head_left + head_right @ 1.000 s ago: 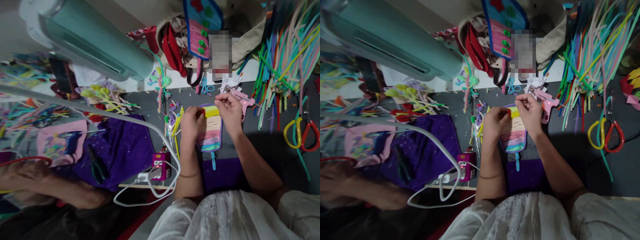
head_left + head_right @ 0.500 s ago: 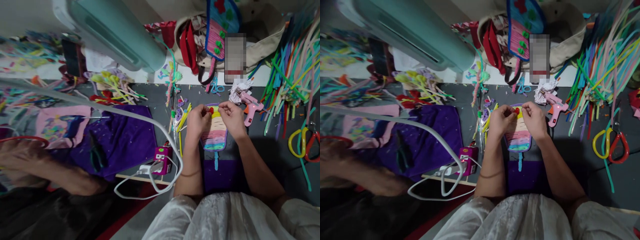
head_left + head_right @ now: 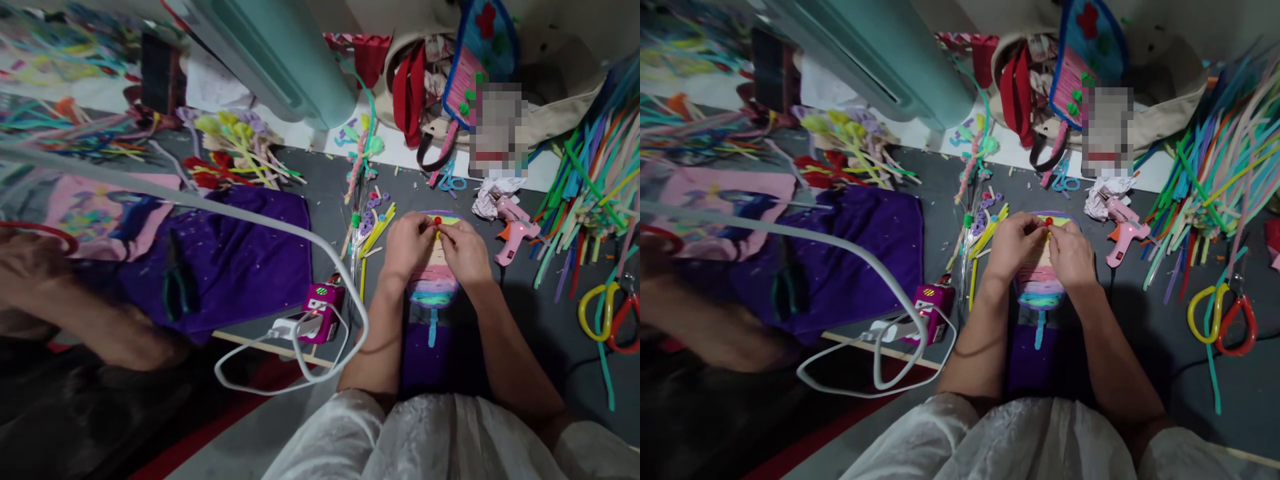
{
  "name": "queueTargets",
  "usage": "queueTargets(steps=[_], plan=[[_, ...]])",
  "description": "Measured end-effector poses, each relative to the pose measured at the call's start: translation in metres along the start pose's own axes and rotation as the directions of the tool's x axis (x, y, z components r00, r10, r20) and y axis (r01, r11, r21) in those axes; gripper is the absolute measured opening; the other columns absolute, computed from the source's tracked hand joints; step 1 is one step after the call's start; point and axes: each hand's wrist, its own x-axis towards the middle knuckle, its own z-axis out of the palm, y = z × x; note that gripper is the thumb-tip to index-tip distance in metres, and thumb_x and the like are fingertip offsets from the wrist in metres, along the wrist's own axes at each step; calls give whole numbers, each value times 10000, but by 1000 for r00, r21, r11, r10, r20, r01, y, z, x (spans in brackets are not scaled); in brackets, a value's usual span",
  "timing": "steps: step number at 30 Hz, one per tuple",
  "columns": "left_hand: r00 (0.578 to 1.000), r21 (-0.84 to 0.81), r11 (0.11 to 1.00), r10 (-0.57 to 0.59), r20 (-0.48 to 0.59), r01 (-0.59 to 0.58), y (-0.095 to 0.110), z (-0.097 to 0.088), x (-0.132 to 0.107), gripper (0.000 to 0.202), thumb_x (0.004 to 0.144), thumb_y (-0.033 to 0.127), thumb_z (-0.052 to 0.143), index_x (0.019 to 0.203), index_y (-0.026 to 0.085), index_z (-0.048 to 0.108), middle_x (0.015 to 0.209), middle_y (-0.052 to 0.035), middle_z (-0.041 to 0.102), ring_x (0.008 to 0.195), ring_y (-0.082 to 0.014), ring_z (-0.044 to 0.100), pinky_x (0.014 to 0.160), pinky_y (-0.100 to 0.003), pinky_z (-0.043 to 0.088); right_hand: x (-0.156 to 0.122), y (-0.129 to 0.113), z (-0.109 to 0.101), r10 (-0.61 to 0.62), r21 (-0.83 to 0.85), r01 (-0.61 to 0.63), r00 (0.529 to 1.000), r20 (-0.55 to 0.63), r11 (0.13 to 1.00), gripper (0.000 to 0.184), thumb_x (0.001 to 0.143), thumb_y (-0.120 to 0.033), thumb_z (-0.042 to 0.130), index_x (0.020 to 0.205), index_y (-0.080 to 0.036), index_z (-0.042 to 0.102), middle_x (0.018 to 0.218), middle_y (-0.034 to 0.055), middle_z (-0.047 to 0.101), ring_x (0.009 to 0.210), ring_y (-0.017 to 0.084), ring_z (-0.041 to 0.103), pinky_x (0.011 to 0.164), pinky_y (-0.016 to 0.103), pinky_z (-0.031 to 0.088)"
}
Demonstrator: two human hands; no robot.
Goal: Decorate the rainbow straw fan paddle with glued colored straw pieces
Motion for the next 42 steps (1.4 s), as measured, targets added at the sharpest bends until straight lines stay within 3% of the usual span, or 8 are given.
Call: queueTargets(steps=[10,17,22,26,33,42], plan=[[999,12,1000,-21,-46,21,7,3,-1,156,893,231,608,811,200,738,881,-69,722,826,-211,644,756,-319,461,-1,1,5,-31,20,32,998,-62,999,405,988,-255,451,1252,-201,754,973,116,682,919,249,659,854,376,539],[998,61,998,-22,-57,26,6,5,0,150,900,222,601,836,203,736,897,-69,714,819,-218,631,724,-323,426,0,-2,4,-18,3,18,1000,-17,1000,404,982,-224,443,1230,-180,759,1000,130,694,948,258,665,886,384,545],[998,72,997,-15,-64,20,5,5,0,155,906,230,595,831,204,728,875,-69,707,807,-216,624,729,-326,429,1,-3,2,-16,7,16,999,-48,1000,418,990,-214,431,1307,-162,699,1133,159,706,1059,276,664,932,394,534],[997,40,999,-26,-67,29,4,4,1,153,898,219,599,869,201,749,891,-69,712,822,-213,632,748,-324,446,1,-4,3,37,-84,-37,999,0,996,408,984,-245,458,1303,-171,702,1104,159,712,994,287,675,879,392,542],[998,30,999,-27,-57,28,4,4,2,188,909,209,589,903,192,776,919,-82,720,850,-226,647,761,-332,449,1,-5,3,21,-124,-16,999,40,992,404,993,-266,455,1296,-182,709,1081,149,714,985,277,679,844,360,540],[997,-25,999,-27,-73,25,0,4,3,90,841,154,621,844,200,697,870,-55,709,784,-202,615,723,-314,434,2,-7,1,35,-156,-23,997,69,987,400,997,-254,452,1300,-163,696,1119,164,714,977,288,681,835,375,538]])
